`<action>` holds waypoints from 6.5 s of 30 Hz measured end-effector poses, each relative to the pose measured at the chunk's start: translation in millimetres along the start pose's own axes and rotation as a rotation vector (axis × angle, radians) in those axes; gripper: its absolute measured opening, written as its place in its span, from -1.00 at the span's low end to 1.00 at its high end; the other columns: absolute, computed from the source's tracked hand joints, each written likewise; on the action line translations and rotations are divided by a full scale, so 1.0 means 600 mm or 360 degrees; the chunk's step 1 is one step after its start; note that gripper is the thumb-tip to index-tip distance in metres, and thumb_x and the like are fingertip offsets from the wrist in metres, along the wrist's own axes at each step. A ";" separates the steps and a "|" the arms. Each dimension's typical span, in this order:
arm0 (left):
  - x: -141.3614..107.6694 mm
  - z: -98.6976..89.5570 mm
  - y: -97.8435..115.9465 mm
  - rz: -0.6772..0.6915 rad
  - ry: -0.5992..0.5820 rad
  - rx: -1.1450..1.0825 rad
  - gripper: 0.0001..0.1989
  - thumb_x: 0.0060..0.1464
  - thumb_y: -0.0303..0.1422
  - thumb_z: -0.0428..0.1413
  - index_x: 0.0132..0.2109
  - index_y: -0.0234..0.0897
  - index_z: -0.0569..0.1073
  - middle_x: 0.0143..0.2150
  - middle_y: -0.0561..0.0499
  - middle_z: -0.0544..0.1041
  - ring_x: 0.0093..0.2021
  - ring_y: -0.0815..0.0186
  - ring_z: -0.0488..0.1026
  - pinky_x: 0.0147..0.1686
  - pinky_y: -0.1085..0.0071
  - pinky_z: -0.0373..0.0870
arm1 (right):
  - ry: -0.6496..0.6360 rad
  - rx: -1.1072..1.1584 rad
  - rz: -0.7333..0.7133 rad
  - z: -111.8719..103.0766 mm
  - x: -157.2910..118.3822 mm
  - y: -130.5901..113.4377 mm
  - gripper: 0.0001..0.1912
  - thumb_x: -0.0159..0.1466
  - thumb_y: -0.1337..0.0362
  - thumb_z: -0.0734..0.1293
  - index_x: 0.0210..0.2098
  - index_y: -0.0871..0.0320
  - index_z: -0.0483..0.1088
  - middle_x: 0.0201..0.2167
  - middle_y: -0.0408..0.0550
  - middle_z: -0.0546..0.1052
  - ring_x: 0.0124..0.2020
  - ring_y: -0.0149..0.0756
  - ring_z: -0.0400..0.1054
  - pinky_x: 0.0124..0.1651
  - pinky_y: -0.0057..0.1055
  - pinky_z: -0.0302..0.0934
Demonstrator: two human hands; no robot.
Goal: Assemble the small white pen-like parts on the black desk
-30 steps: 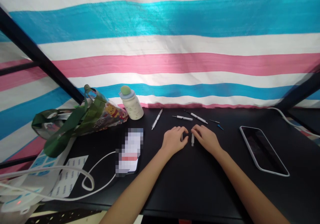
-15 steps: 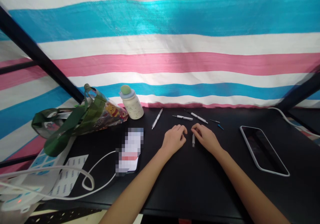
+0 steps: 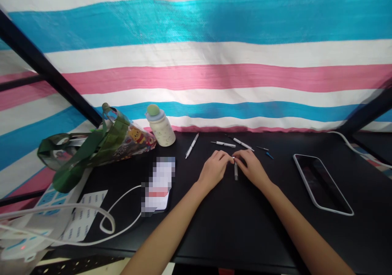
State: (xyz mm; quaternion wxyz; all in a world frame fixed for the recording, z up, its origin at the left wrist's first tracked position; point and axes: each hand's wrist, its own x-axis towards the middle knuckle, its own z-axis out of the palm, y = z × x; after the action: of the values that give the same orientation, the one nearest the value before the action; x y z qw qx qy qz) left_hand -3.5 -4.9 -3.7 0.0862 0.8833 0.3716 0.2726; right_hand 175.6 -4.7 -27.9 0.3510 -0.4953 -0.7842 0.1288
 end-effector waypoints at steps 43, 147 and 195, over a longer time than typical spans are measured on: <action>-0.001 -0.002 0.002 -0.0288 0.0066 0.0034 -0.75 0.24 -0.26 -0.14 -0.16 -0.17 0.41 -0.24 0.10 0.48 -0.24 0.37 0.35 -0.24 0.45 0.25 | -0.0043 -0.0127 0.0030 -0.009 -0.001 -0.008 -0.77 0.28 0.18 0.11 -0.36 0.11 0.32 -0.41 -0.05 0.45 -0.37 -0.27 0.31 -0.25 -0.34 0.15; 0.000 -0.002 -0.003 -0.0295 0.0240 0.0003 -0.83 0.16 -0.28 0.00 -0.17 -0.13 0.46 -0.28 0.09 0.52 -0.20 0.34 0.33 -0.25 0.44 0.28 | 0.0060 -0.0182 -0.0026 -0.012 0.001 -0.004 -0.85 0.25 0.22 0.17 -0.33 0.12 0.34 -0.40 -0.06 0.45 -0.33 -0.26 0.33 -0.25 -0.33 0.15; -0.002 0.001 -0.006 -0.0188 0.0351 -0.0007 -0.86 0.11 -0.26 0.07 -0.25 -0.12 0.51 -0.35 0.07 0.52 -0.19 0.32 0.33 -0.24 0.41 0.28 | 0.0022 -0.0050 0.0034 -0.017 0.003 -0.014 -0.59 0.30 0.15 0.07 -0.59 0.12 0.29 -0.56 -0.09 0.36 -0.42 -0.31 0.28 -0.31 -0.37 0.14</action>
State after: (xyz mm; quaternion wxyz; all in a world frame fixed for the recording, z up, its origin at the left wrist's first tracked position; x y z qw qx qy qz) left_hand -5.8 -3.2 -6.0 0.0625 0.8244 0.4296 0.3632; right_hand 176.4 -8.9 -15.1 0.3470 -0.5101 -0.7783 0.1167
